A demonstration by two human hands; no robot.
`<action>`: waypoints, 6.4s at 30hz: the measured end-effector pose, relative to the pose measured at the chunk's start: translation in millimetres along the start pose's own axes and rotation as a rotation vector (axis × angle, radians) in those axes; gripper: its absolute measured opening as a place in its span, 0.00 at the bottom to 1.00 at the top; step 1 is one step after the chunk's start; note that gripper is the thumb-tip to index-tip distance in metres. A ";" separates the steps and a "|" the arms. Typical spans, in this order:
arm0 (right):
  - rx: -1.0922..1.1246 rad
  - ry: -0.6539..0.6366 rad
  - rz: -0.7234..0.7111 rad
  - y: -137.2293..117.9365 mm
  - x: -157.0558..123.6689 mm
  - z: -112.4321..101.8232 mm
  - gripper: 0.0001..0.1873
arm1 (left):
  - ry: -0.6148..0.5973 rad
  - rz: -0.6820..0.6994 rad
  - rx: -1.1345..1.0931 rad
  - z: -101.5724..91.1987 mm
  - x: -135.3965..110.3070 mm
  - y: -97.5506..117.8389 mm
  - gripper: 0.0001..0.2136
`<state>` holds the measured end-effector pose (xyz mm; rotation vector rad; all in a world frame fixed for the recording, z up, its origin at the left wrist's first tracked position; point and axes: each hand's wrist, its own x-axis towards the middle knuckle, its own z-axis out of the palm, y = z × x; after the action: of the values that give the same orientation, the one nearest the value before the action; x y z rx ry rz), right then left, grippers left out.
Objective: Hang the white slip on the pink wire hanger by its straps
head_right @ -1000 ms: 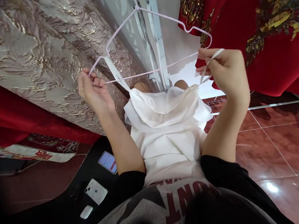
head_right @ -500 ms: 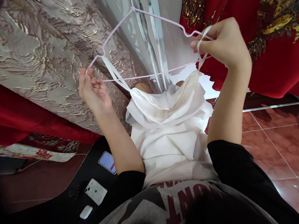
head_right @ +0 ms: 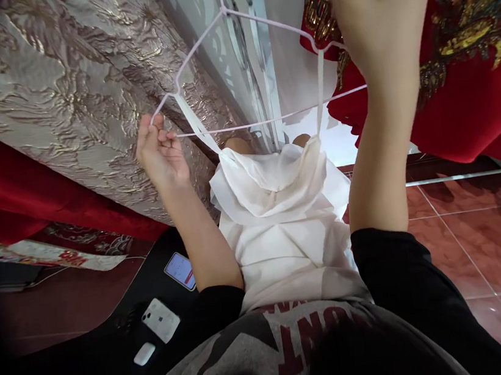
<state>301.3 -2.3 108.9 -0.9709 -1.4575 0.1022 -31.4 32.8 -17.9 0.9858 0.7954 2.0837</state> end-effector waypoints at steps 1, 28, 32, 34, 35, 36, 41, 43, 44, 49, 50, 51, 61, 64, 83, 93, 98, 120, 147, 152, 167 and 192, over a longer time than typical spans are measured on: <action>0.075 0.056 -0.084 3.1 -2.1 5.7 0.13 | -0.005 0.010 0.002 -0.7 -0.1 -0.7 0.11; -0.068 -0.273 -0.063 20.2 -113.0 96.1 0.04 | -0.181 0.234 0.390 45.6 -53.9 11.6 0.12; -0.044 -0.283 -0.059 19.5 -113.1 96.8 0.04 | -0.194 0.190 0.243 59.8 -49.7 31.6 0.13; -0.035 -0.285 -0.057 19.1 -112.8 96.8 0.04 | -0.242 0.121 0.094 63.1 -45.0 40.7 0.12; -0.032 -0.286 -0.055 19.0 -112.7 96.7 0.04 | -0.263 0.080 0.012 63.2 -42.7 44.2 0.12; -0.029 -0.287 -0.053 19.1 -112.6 96.5 0.04 | -0.273 0.055 -0.061 62.4 -40.5 46.8 0.13; -0.026 -0.291 -0.058 21.5 -112.7 95.1 0.03 | -0.075 0.449 -0.075 47.0 -31.9 40.3 0.19; -0.029 -0.291 -0.069 22.9 -112.6 94.3 0.03 | 0.062 0.628 -0.035 37.1 -28.2 27.9 0.18; -0.029 -0.289 -0.076 23.7 -112.6 94.0 0.03 | 0.130 0.653 -0.036 31.8 -26.3 20.4 0.17; -0.008 -0.280 -0.121 24.4 -114.0 94.1 0.05 | 0.156 0.133 -0.148 13.9 -24.0 -9.8 0.07; 0.001 -0.287 -0.136 23.5 -114.8 94.0 0.05 | 0.105 0.046 -0.129 14.0 -25.6 -11.6 0.10; 0.013 -0.299 -0.153 22.5 -115.7 93.4 0.05 | 0.065 0.001 -0.099 15.3 -27.7 -11.9 0.14; -0.022 0.266 0.115 60.2 -100.0 50.8 0.16 | -0.018 0.040 -0.141 35.2 -42.0 -6.5 0.13; 0.023 0.052 0.249 58.4 -91.1 41.1 0.09 | 0.008 0.037 -0.153 36.4 -41.7 -4.0 0.13; 0.610 0.537 0.330 85.2 -60.5 21.1 0.21 | -0.053 -0.030 -0.128 30.1 -41.9 12.9 0.18; 0.254 -0.049 0.057 49.7 -100.5 66.2 0.12 | -0.120 -0.085 -0.023 23.6 -47.8 1.5 0.12; 0.028 -0.090 0.027 59.7 -107.2 89.5 0.08 | -0.193 -0.002 0.167 -0.6 -45.2 12.0 0.09; 0.149 -0.108 0.064 62.3 -109.4 77.3 0.05 | -0.419 0.193 0.484 45.9 19.1 51.9 0.15; 0.058 -0.130 0.154 68.0 -45.7 -20.2 0.05 | -0.010 -0.047 -0.151 30.6 -24.1 7.0 0.20; -0.170 -0.284 0.047 18.4 -21.1 -12.4 0.07 | -0.042 -0.063 -0.171 31.1 -27.3 8.5 0.19; 0.098 -0.366 -0.058 38.3 -84.5 83.6 0.03 | 0.084 0.013 -0.006 30.4 -35.7 3.6 0.07; 0.102 -0.256 -0.081 30.7 -116.4 90.0 0.04 | -0.222 0.506 0.160 49.4 -43.8 38.6 0.18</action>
<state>218.3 -8.9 -16.2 -0.8363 -1.7069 0.2466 17.6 -12.4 19.6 1.6102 0.6506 2.2898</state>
